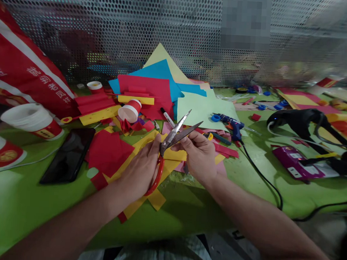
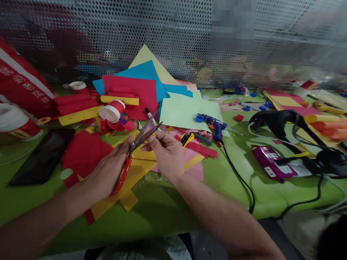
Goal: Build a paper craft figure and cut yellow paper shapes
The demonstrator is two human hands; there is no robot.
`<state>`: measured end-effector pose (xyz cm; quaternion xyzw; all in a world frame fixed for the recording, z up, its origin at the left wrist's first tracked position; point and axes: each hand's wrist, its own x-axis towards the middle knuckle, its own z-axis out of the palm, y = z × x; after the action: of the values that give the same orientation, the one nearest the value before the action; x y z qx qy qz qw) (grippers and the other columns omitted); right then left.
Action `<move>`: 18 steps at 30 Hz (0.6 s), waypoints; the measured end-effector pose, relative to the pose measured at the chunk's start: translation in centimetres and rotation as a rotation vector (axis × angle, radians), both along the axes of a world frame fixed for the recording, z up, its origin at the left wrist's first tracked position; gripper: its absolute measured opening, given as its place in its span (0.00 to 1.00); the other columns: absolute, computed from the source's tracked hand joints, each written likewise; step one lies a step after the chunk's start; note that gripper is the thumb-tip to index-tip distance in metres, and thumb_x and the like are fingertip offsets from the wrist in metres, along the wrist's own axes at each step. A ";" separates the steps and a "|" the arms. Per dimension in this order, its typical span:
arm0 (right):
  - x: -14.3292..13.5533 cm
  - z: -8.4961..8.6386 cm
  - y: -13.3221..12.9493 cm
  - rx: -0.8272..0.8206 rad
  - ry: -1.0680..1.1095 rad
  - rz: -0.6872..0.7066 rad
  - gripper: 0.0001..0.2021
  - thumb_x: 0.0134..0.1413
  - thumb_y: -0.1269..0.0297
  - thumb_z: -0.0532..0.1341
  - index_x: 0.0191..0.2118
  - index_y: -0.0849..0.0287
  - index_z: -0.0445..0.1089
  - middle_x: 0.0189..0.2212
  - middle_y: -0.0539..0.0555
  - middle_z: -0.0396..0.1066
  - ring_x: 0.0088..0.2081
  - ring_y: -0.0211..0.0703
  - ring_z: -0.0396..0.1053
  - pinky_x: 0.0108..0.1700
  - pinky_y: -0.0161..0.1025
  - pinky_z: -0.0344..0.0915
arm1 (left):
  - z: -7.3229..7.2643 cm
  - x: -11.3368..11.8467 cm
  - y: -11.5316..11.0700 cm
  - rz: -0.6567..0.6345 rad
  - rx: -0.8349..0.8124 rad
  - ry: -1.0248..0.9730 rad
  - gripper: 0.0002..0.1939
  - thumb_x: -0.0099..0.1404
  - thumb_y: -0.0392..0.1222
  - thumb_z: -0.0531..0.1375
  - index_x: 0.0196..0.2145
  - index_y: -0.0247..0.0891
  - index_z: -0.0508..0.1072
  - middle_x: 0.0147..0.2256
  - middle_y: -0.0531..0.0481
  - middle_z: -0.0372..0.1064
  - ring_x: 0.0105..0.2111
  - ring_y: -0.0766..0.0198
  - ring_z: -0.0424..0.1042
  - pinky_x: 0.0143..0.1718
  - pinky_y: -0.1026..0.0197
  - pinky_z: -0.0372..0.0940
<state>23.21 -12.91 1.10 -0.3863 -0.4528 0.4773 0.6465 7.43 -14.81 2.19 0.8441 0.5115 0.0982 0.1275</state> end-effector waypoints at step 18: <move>0.1 -0.7 0.3 0.043 0.033 0.016 0.07 0.45 0.59 0.65 0.26 0.57 0.71 0.22 0.46 0.71 0.21 0.33 0.69 0.26 0.33 0.70 | 0.2 0.2 0.2 0.008 0.109 0.069 0.35 0.57 0.26 0.46 0.62 0.31 0.42 0.49 0.34 0.64 0.48 0.51 0.67 0.46 0.48 0.64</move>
<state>23.29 -12.61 0.38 -0.3605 -0.4553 0.4791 0.6582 7.63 -14.63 2.39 0.8505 0.5129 0.0973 0.0634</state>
